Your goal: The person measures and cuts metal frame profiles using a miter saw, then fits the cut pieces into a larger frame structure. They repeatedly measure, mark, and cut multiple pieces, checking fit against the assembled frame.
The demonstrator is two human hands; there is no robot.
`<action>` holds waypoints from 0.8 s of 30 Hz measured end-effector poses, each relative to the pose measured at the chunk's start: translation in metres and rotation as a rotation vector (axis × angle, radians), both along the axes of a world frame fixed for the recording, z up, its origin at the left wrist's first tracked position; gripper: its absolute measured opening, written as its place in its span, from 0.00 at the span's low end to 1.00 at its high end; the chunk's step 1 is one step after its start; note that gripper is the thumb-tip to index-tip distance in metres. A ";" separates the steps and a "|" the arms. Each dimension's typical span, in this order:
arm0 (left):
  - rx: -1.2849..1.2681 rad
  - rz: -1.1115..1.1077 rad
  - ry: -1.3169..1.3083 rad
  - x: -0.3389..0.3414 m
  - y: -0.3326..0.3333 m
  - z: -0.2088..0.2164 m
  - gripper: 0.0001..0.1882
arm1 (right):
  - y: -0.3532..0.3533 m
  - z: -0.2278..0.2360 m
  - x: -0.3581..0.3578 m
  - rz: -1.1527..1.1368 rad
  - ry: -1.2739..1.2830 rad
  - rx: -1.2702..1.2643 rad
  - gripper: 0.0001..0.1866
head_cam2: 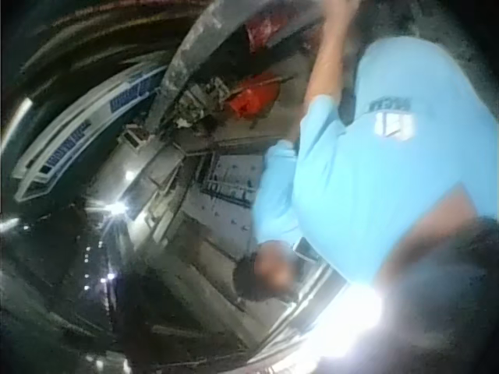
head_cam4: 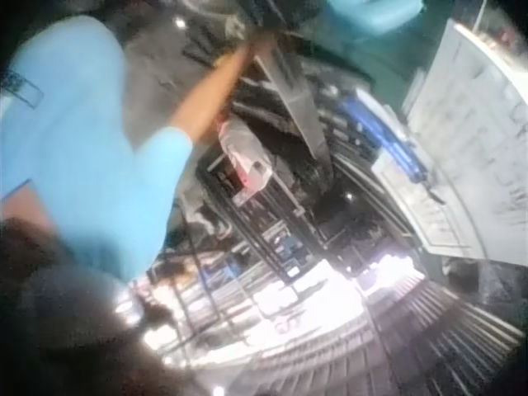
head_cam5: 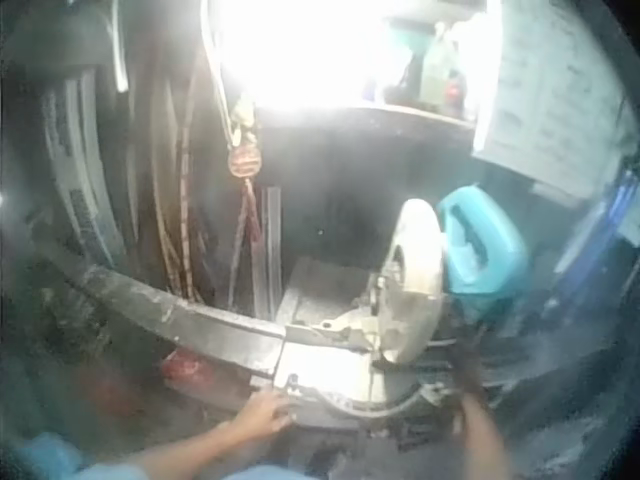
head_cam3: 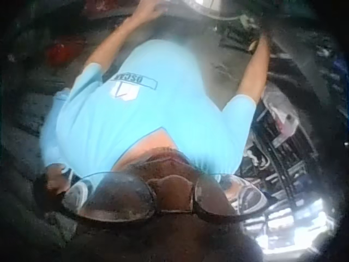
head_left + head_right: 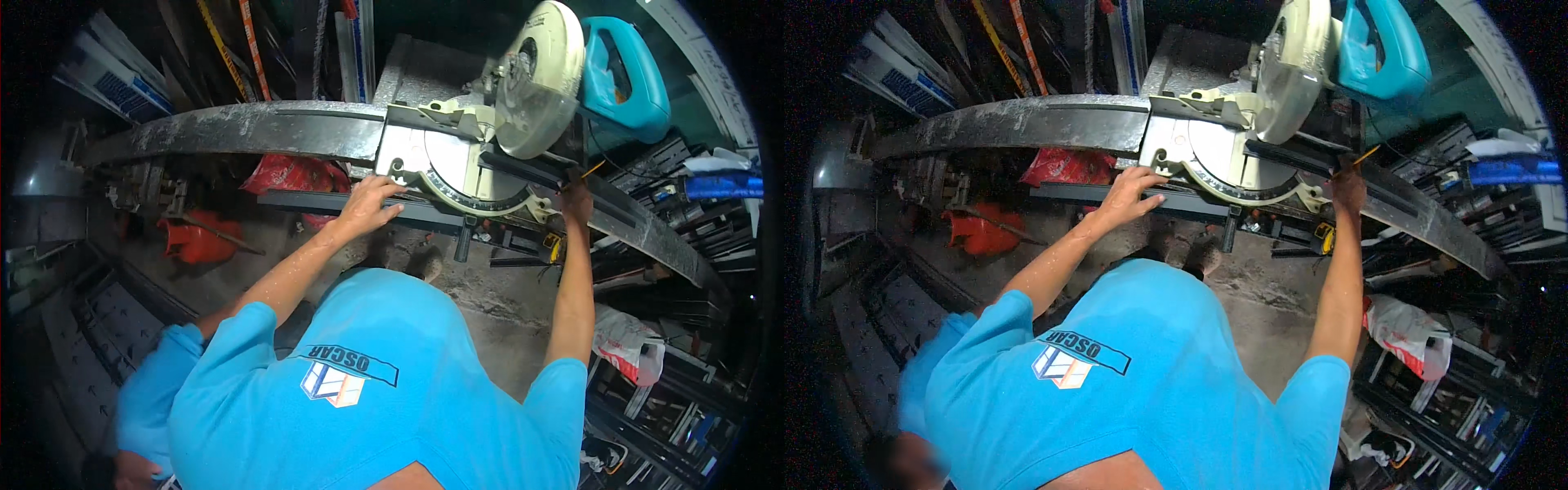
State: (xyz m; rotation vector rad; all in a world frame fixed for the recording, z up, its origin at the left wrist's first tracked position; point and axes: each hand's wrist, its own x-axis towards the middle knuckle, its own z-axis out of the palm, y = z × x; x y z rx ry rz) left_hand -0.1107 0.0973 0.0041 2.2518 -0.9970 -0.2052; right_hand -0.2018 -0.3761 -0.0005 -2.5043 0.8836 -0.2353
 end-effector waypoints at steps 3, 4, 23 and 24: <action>-0.136 -0.009 -0.025 0.006 -0.021 0.027 0.20 | 0.043 0.010 0.007 0.175 -0.113 -0.061 0.18; -0.147 -0.028 -0.086 0.009 -0.030 0.038 0.23 | 0.063 0.023 0.009 0.252 -0.101 -0.197 0.17; 0.386 0.259 -0.252 0.198 0.129 0.007 0.18 | 0.093 -0.029 -0.119 -0.170 0.079 -0.328 0.38; 0.401 0.286 -0.230 0.208 0.143 0.003 0.18 | 0.085 -0.043 -0.124 -0.185 0.033 -0.258 0.37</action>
